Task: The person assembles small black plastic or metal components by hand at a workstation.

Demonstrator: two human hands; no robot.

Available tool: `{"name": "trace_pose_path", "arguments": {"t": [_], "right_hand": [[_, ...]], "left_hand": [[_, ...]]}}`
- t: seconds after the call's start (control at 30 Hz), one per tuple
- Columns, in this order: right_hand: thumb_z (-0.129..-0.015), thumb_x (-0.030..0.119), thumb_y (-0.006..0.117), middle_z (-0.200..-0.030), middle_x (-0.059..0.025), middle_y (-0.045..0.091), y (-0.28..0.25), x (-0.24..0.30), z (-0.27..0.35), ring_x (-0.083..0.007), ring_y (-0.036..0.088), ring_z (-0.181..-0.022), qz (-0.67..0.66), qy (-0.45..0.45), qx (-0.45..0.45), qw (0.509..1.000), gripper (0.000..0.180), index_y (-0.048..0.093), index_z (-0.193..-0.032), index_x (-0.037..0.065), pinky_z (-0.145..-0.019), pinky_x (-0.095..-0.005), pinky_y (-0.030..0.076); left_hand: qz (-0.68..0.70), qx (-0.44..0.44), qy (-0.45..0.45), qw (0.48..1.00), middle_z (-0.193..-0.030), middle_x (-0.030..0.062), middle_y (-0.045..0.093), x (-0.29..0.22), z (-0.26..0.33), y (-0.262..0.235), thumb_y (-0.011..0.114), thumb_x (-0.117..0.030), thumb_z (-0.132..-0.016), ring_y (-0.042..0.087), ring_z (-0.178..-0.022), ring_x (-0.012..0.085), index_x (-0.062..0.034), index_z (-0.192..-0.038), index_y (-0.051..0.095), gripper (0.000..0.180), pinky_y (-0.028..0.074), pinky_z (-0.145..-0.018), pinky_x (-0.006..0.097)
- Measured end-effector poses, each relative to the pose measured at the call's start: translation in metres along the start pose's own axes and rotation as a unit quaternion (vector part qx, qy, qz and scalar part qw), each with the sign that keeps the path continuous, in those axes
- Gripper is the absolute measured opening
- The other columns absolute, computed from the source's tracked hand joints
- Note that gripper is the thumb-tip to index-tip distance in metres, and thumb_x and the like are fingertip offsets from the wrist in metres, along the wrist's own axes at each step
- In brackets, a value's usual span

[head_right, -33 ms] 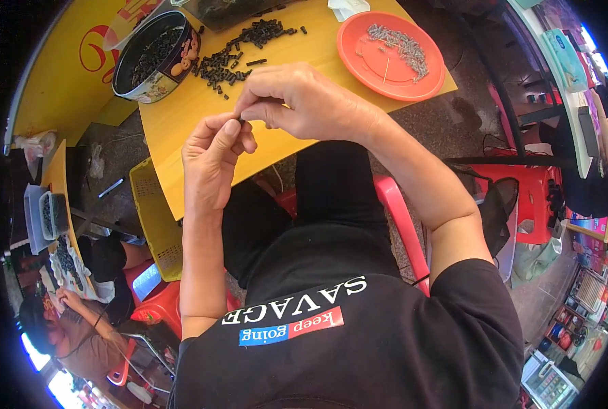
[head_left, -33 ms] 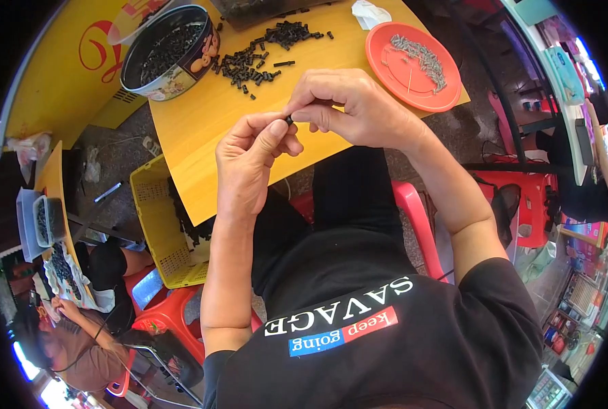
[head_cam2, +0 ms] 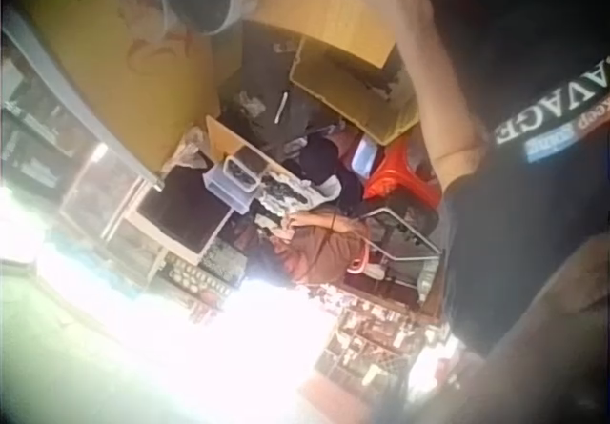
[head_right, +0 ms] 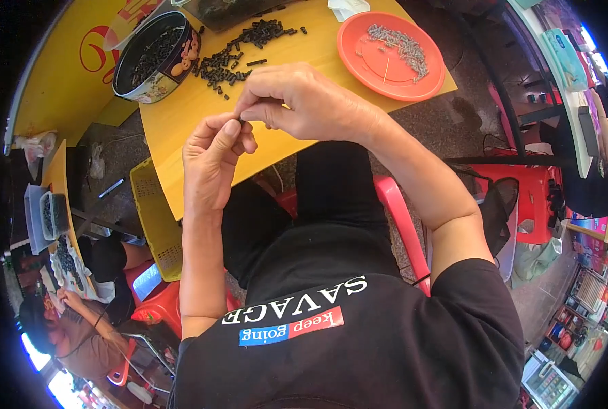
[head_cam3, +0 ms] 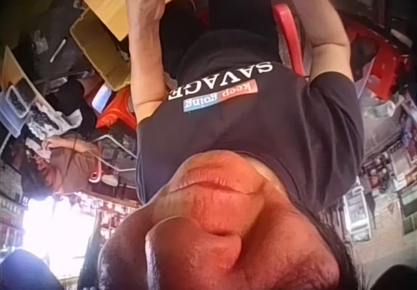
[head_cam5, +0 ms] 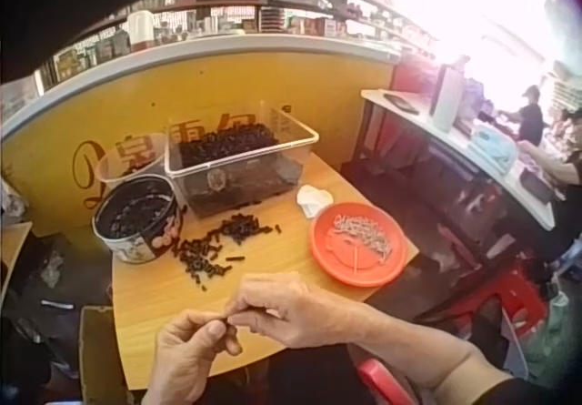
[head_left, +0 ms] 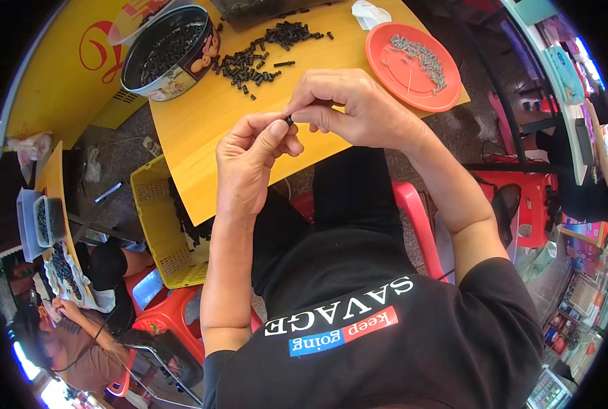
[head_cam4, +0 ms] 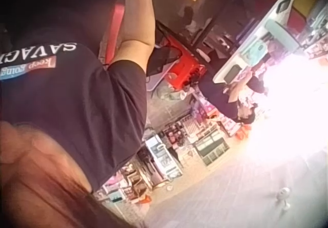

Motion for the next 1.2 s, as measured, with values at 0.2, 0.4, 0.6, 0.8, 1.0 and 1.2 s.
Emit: {"name": "trace_pose_path", "arguments": {"t": [0.2,0.4,0.6,0.8,1.0,1.2], "right_hand": [[-0.09,0.005,0.067,-0.08,-0.0043,0.066,0.015,-0.005,0.011,-0.0106,0.063,-0.068,-0.044,0.055,-0.108,0.992,0.008,0.068,-0.096,-0.001,-0.06,-0.0245,0.049],[-0.097,0.011,0.061,-0.082,-0.0016,0.065,0.006,0.002,0.011,-0.0055,0.059,-0.065,-0.123,0.201,-0.068,0.969,0.019,0.069,-0.111,0.001,-0.059,-0.0184,0.048],[-0.101,0.034,0.055,-0.08,-0.0015,0.064,0.006,-0.007,0.025,-0.0045,0.055,-0.059,-0.225,0.325,-0.059,0.917,0.039,0.067,-0.108,-0.002,-0.057,-0.0187,0.046],[-0.1,0.041,0.055,-0.093,-0.0048,0.066,0.026,-0.004,0.032,-0.0066,0.055,-0.062,-0.39,0.357,-0.019,0.849,0.043,0.066,-0.107,0.0,-0.058,-0.0212,0.049],[-0.1,0.036,0.056,-0.096,-0.0052,0.067,0.033,-0.007,0.034,-0.0073,0.055,-0.064,-0.476,0.342,-0.032,0.809,0.036,0.066,-0.103,0.002,-0.058,-0.0231,0.051],[-0.101,0.034,0.053,-0.088,-0.0036,0.064,0.037,-0.01,0.037,-0.0077,0.053,-0.063,-0.526,0.349,-0.03,0.775,0.035,0.065,-0.1,0.002,-0.057,-0.0243,0.05]], "left_hand": [[-0.014,-0.079,0.07,0.994,-0.087,0.0099,0.069,0.003,-0.001,0.016,0.065,-0.007,-0.094,0.066,-0.073,0.0156,0.0026,-0.104,0.065,0.014,0.054,-0.072,0.028],[-0.07,-0.086,0.086,0.99,-0.09,0.0098,0.069,0.005,-0.001,0.008,0.065,-0.007,-0.094,0.065,-0.074,0.0141,0.0033,-0.107,0.065,0.016,0.054,-0.072,0.027],[-0.075,-0.078,0.099,0.989,-0.095,0.0071,0.068,-0.001,0.008,0.009,0.066,-0.007,-0.094,0.063,-0.084,0.0127,0.0015,-0.109,0.067,0.018,0.05,-0.08,0.025],[-0.125,-0.035,0.196,0.972,-0.108,0.006,0.062,-0.004,0.012,0.013,0.066,-0.001,-0.092,0.057,-0.101,0.0118,-0.0001,-0.108,0.067,0.015,0.045,-0.09,0.026],[-0.114,-0.027,0.207,0.971,-0.113,0.0081,0.06,-0.004,0.013,0.015,0.065,0.0,-0.092,0.058,-0.102,0.0134,0.0003,-0.107,0.067,0.015,0.047,-0.09,0.027],[-0.194,-0.006,0.21,0.958,-0.113,0.0097,0.061,-0.006,0.013,0.016,0.065,0.001,-0.091,0.06,-0.101,0.0146,0.0018,-0.106,0.067,0.014,0.048,-0.089,0.027]]}}
Point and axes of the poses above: each hand's wrist, its own z-axis away from the middle knuckle, its own y-axis out of the palm, x = y × z, the point moved 3 cm from there along -z, towards the middle knuckle
